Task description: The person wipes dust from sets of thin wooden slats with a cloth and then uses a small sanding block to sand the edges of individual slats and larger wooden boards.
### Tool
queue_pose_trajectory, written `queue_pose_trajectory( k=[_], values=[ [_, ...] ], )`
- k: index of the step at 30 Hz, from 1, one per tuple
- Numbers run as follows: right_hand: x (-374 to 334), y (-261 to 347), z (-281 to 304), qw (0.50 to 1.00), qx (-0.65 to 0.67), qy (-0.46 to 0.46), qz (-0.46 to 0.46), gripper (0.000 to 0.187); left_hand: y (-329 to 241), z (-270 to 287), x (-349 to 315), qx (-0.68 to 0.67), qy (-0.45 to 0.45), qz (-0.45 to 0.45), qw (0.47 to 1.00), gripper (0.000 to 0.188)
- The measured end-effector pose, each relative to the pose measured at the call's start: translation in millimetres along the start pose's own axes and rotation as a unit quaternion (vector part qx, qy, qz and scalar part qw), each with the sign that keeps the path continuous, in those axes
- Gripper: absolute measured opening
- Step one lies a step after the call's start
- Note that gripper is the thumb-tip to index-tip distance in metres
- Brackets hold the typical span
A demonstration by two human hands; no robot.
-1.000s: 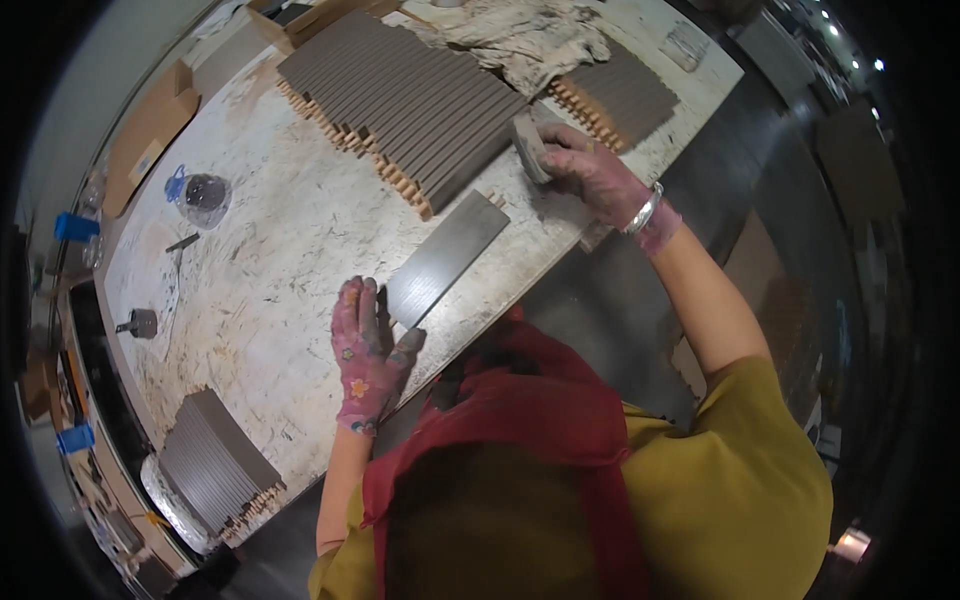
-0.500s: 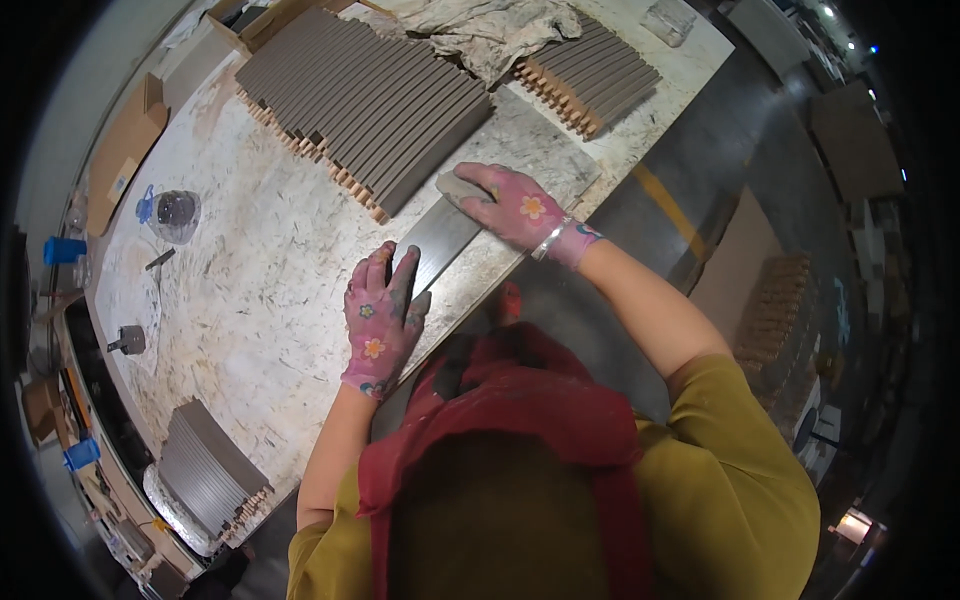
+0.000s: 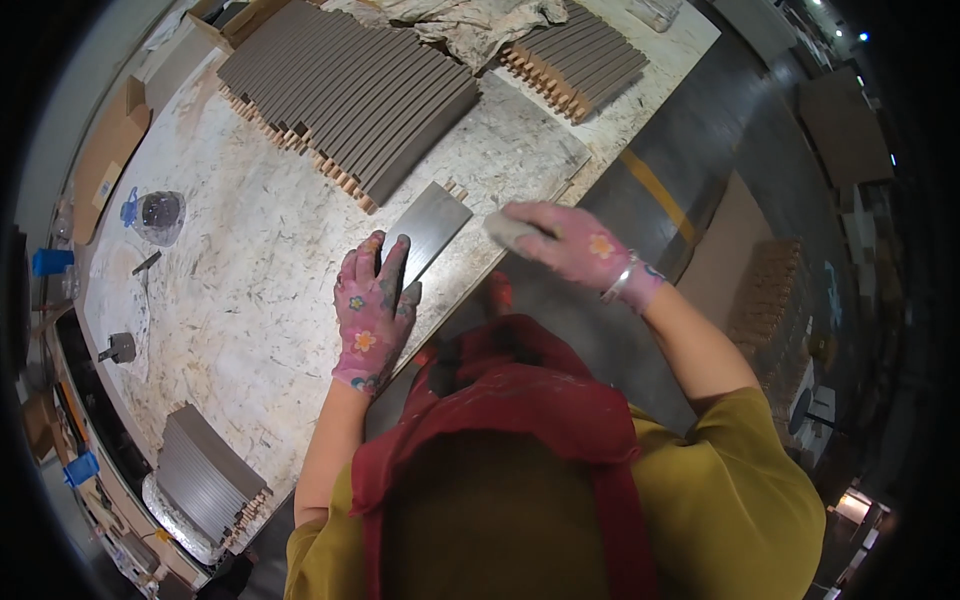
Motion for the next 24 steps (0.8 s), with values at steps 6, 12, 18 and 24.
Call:
queue_pose_trajectory(
  k=[6,12,18,24],
  values=[
    [40.7,24.6,11.2,0.989,0.015,-0.088,0.116,0.047,-33.4,-7.6,7.6,0.011,-0.038,-0.075,0.996,0.055],
    [94.0,119.9,-67.5,0.92,-0.226,0.08,0.309,0.044,-45.3,-60.8,5.6,-0.049,-0.022,-0.031,0.998,0.054],
    [100.1,143.0,-129.0,0.78,-0.37,0.288,0.414,0.041,-29.8,-98.0,-8.5,-0.228,-0.063,0.004,0.972,0.067],
    [151.8,150.2,-117.7,0.804,-0.4,0.171,0.405,0.038,-40.4,-64.1,4.1,-0.011,-0.022,0.018,1.0,0.079]
  ],
)
Point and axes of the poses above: each hand's wrist, its own x-axis towards the middle knuckle, its own z-axis out of the back of the hand, y = z × x, the point moved 5 cm from there along x, towards the middle knuckle, and after that the axes turned 8 degrees about y, right-handed, at the moved point
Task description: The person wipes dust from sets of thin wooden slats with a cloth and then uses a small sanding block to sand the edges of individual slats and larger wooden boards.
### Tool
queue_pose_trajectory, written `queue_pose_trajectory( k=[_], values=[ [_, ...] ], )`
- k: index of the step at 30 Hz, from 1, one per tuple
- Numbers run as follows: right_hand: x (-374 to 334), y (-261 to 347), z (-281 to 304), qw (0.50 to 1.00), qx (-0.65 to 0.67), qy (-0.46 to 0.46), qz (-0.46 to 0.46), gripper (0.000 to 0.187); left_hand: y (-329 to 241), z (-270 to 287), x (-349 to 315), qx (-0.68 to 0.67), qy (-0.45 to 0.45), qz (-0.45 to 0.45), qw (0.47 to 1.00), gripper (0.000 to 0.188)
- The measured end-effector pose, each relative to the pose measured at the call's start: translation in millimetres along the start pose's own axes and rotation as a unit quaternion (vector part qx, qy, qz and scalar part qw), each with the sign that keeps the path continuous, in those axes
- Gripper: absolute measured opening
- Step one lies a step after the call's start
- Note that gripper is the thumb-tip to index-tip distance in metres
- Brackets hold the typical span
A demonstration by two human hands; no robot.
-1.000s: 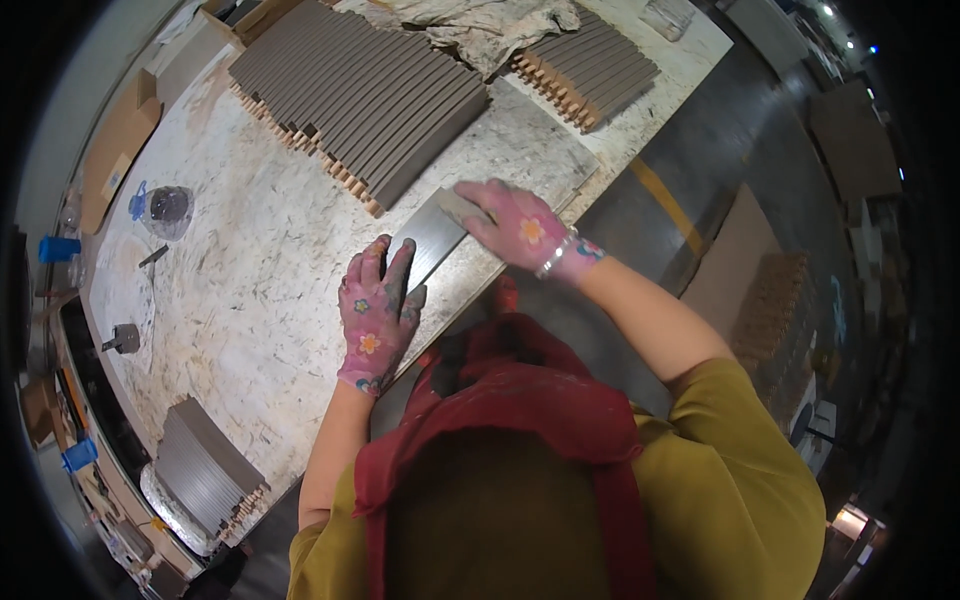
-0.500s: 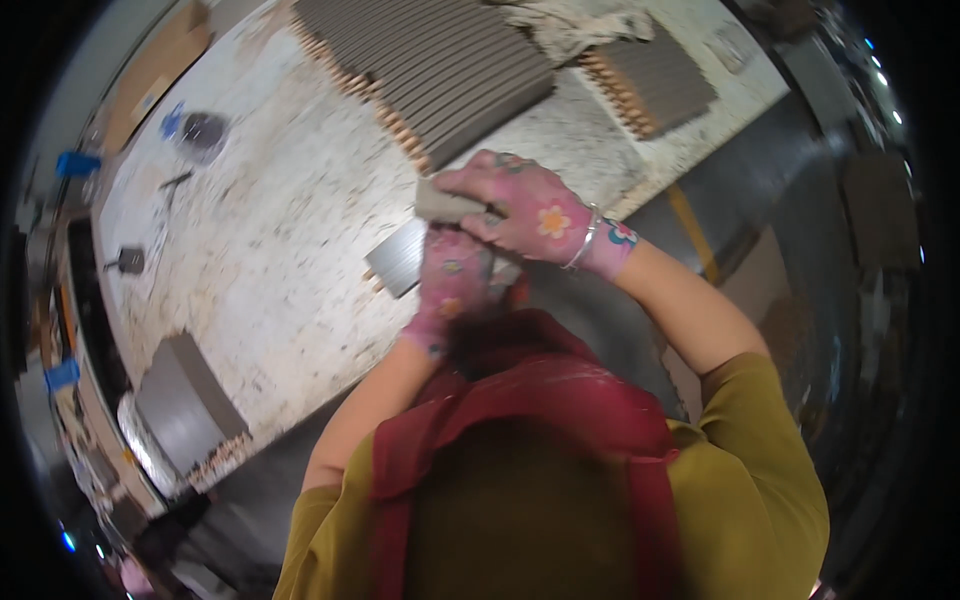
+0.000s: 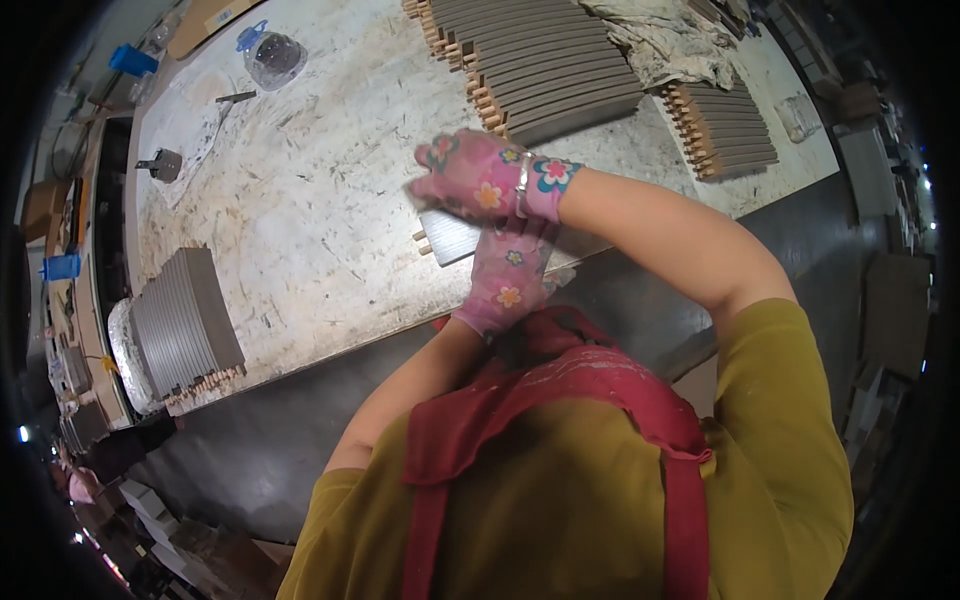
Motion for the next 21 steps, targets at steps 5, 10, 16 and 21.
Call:
queue_pose_trajectory(
  k=[5,10,16,21],
  values=[
    [-51.2,-25.7,37.4,0.976,0.133,-0.141,-0.101,0.039,1.7,20.6,-6.7,0.021,-0.005,-0.015,1.0,0.074],
    [-196.0,-58.5,17.0,0.855,0.305,-0.321,-0.272,0.046,30.0,58.6,-30.1,0.103,-0.057,0.015,0.993,0.071],
    [-263.3,-40.9,-39.3,0.679,0.502,-0.403,-0.355,0.048,58.5,97.1,-20.6,-0.09,0.11,0.059,0.988,0.056],
    [-258.6,-24.5,-54.2,0.639,0.532,-0.417,-0.367,0.048,84.1,98.1,-20.4,-0.228,0.239,0.164,0.93,0.047]
  ],
)
Point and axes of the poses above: each hand's wrist, its own x-axis towards the middle knuckle, its own z-axis out of the back of the hand, y = z × x, the point moved 5 cm from there along x, towards the middle knuckle, and after that the axes turned 8 degrees about y, right-handed, at the moved point
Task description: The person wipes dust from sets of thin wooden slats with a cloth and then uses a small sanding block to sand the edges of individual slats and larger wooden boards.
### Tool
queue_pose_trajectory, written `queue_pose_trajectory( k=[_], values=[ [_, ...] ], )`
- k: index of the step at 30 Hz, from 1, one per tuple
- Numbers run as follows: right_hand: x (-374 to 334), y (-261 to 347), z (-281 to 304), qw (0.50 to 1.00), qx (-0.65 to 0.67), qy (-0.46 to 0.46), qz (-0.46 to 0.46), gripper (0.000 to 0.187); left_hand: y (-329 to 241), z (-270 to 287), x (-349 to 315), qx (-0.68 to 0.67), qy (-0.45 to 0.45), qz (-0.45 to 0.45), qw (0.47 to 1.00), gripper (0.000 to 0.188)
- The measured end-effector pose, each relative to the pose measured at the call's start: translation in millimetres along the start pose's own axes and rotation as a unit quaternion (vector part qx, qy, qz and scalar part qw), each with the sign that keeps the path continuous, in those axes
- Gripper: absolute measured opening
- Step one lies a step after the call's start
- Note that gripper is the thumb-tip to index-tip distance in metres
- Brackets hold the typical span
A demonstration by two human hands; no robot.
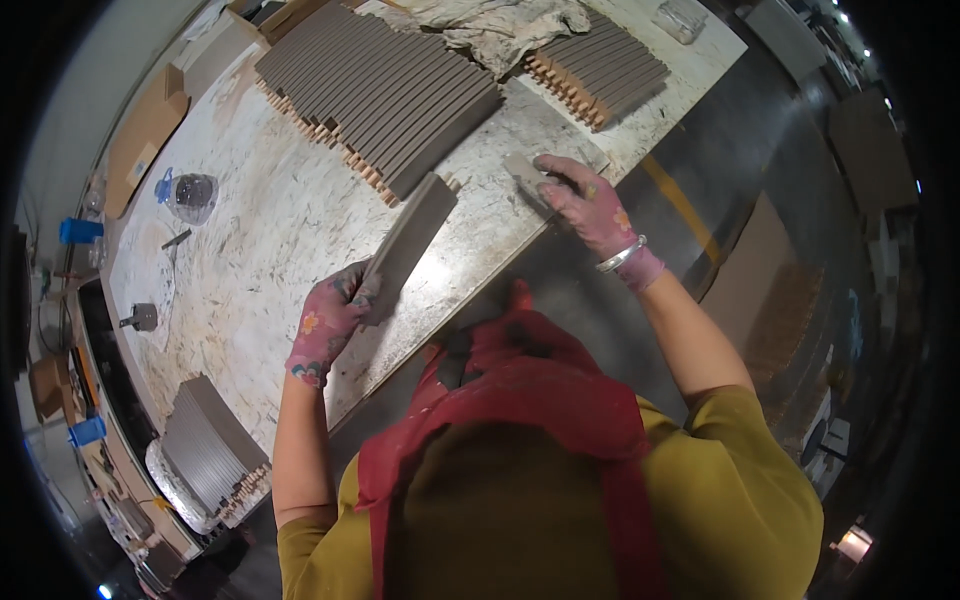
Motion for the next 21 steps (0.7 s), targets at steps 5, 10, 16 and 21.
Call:
queue_pose_trajectory(
  k=[5,10,16,21],
  values=[
    [4.0,2.0,-16.5,0.998,0.029,0.02,-0.059,0.043,0.8,1.2,-8.5,0.307,-0.223,-0.045,0.924,0.059],
    [15.4,-11.1,-33.8,0.998,-0.034,0.043,0.01,0.045,-1.8,-21.6,-5.8,0.29,-0.229,-0.033,0.928,0.075],
    [49.4,-6.5,-52.4,0.986,-0.151,0.062,0.013,0.052,-10.0,-35.4,-5.7,0.25,-0.211,-0.082,0.941,0.073],
    [62.9,-5.6,-82.4,0.945,-0.311,0.062,0.074,0.044,-13.7,-37.8,-4.8,0.264,-0.212,-0.079,0.938,0.071]
  ],
)
Point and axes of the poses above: each hand's wrist, its own x-axis towards the middle knuckle, its own z-axis out of the back of the hand, y = z × x, the point moved 5 cm from there along x, towards the middle knuckle, and after that the axes turned 8 degrees about y, right-handed, at the moved point
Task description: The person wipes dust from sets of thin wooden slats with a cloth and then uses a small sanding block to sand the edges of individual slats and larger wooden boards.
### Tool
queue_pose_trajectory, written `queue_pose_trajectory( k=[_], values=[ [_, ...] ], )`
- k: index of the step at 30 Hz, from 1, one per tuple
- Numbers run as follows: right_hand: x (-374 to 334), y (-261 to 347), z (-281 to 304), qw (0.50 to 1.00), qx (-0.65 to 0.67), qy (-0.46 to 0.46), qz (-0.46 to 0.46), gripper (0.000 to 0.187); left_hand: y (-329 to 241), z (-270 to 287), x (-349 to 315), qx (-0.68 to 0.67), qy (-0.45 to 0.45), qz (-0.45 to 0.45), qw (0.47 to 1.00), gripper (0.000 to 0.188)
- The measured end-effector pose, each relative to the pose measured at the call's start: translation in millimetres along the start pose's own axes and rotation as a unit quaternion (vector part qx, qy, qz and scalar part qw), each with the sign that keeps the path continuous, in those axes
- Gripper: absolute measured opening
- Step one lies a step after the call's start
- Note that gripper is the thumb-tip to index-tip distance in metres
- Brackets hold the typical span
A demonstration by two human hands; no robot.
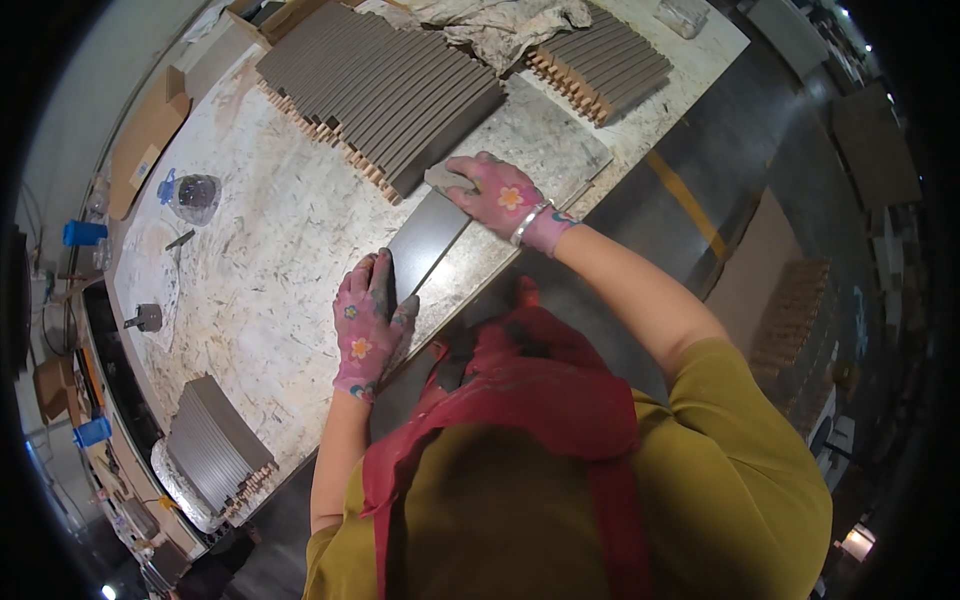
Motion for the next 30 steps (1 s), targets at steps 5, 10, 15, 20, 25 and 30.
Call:
queue_pose_trajectory(
  k=[5,10,15,20,25,30],
  values=[
    [-26.3,11.4,3.3,0.993,-0.099,0.054,-0.047,0.041,1.0,2.9,-1.6,-0.002,-0.001,0.016,1.0,0.071],
    [-81.0,9.9,41.2,0.991,-0.058,0.121,-0.012,0.041,23.5,15.2,6.0,-0.137,0.03,-0.012,0.99,0.052],
    [-76.7,70.8,9.9,0.988,-0.046,0.084,0.122,0.051,39.3,35.6,41.4,-0.031,0.0,-0.178,0.984,0.043],
    [-76.7,117.7,-56.5,0.925,-0.096,0.206,0.304,0.042,45.8,7.6,39.7,0.017,-0.061,-0.212,0.975,0.039],
    [-79.6,100.5,-58.0,0.932,-0.116,0.206,0.276,0.038,40.6,3.0,38.3,0.03,-0.068,-0.196,0.978,0.04],
    [-76.6,87.6,-64.8,0.913,-0.143,0.172,0.34,0.038,31.9,-3.9,36.3,0.056,-0.066,-0.192,0.978,0.042]
  ],
)
Point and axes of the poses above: each hand's wrist, its own x-axis towards the middle knuckle, its own z-axis out of the back of the hand, y = z × x, the point moved 5 cm from there along x, towards the middle knuckle, and after that the axes turned 8 degrees about y, right-handed, at the moved point
